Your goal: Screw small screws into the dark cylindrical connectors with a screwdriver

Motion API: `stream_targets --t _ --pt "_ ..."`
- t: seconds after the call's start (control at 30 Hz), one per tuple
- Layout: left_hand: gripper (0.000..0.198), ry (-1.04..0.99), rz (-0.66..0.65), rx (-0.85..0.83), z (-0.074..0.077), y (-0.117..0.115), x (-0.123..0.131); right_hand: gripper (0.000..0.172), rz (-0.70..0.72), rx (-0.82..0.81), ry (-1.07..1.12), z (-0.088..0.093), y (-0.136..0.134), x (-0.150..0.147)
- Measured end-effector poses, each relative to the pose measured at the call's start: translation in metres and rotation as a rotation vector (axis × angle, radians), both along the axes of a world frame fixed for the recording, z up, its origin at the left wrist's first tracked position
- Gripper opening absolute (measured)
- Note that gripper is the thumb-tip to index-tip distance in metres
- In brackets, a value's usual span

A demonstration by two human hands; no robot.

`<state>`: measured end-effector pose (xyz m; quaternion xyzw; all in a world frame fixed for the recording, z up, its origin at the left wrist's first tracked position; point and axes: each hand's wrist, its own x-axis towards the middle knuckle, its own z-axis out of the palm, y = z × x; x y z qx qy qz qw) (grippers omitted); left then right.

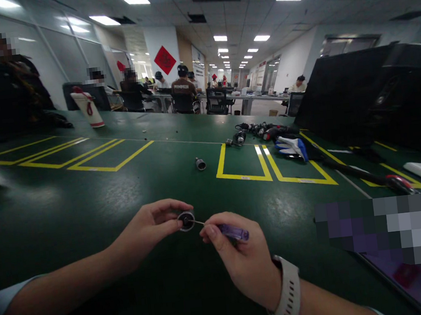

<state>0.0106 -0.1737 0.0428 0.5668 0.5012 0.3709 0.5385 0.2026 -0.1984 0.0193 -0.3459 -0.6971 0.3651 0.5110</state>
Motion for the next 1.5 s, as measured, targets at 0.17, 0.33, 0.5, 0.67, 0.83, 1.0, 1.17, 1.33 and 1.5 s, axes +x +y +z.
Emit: stream_targets --t 0.17,0.33,0.5,0.67,0.83,1.0,1.17,1.33,1.5 --pt "0.025 -0.007 -0.027 0.011 -0.001 -0.001 0.001 0.011 -0.02 0.115 -0.162 0.003 -0.003 -0.004" --pt "0.025 0.004 -0.019 0.033 -0.003 -0.001 0.001 0.012 0.008 0.229 -0.249 0.003 -0.003 -0.004" --pt "0.026 0.04 -0.016 0.073 -0.004 -0.001 0.002 0.015 0.027 0.34 -0.294 0.006 -0.007 -0.004" --pt "0.024 0.019 -0.011 0.124 -0.009 0.0 0.001 0.017 0.04 0.395 -0.345 0.006 -0.007 -0.005" --pt "0.02 -0.017 0.014 0.151 -0.011 0.001 0.003 0.017 0.051 0.475 -0.396 0.007 -0.008 -0.007" --pt "0.02 -0.019 0.031 0.155 -0.008 0.0 0.005 0.02 0.041 0.529 -0.433 0.008 -0.011 -0.006" --pt "0.02 -0.015 0.027 0.171 -0.009 0.0 0.004 0.02 0.025 0.518 -0.419 0.006 -0.01 -0.007" --pt "0.02 -0.003 0.007 0.193 -0.011 0.002 0.002 0.021 0.031 0.489 -0.397 0.003 -0.009 -0.006" --pt "0.02 -0.015 0.139 0.237 -0.012 0.023 -0.007 0.016 0.008 0.316 -0.238 0.003 -0.004 -0.006"
